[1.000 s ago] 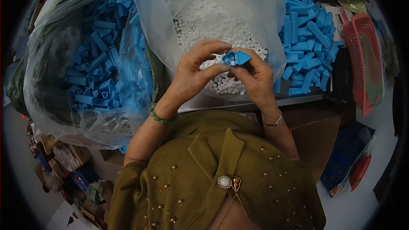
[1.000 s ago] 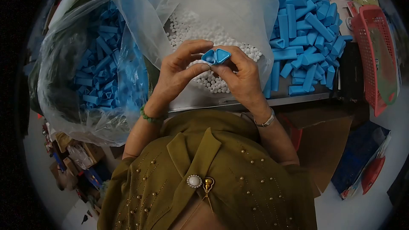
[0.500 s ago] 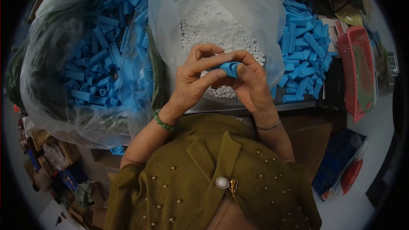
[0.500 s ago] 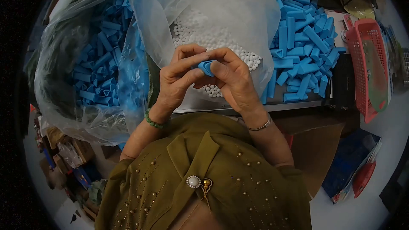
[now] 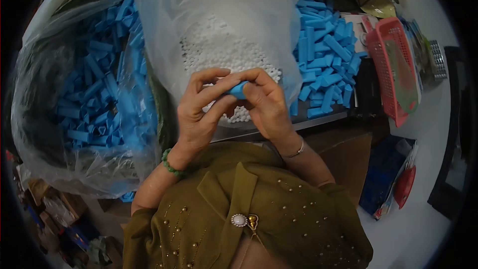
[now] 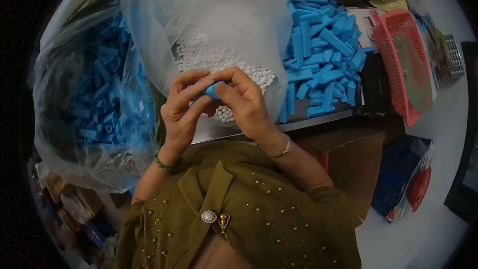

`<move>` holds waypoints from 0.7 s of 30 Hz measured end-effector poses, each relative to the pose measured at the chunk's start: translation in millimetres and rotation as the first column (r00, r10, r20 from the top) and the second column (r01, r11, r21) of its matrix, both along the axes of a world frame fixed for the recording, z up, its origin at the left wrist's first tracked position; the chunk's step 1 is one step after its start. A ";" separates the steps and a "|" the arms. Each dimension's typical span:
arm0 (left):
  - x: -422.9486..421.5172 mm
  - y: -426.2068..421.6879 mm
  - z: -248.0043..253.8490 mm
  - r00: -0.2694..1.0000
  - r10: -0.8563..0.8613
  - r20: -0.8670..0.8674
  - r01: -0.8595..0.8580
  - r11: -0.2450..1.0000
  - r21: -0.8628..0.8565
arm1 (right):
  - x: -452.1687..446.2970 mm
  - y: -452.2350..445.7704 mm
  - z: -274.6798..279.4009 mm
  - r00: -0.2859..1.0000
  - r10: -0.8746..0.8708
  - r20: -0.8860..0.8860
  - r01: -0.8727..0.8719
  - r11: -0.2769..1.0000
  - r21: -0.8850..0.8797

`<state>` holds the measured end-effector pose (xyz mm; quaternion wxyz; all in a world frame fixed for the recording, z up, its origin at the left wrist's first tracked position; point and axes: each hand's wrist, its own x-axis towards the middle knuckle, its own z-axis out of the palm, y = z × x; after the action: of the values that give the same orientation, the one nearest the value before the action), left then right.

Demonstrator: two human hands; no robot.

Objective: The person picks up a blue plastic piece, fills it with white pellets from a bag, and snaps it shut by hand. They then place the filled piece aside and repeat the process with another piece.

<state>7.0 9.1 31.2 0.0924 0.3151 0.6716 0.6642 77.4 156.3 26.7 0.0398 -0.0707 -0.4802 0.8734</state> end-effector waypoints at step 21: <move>-25.1 -58.8 16.4 0.974 -0.088 -0.210 0.016 0.946 -0.323 | 0.8 217.2 -9.0 0.715 -0.667 -0.210 0.478 0.247 0.843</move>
<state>-18.1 -49.7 47.6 0.0843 0.3859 0.7677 0.5046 78.2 373.6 17.7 0.3392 -0.2950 -0.7847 0.4268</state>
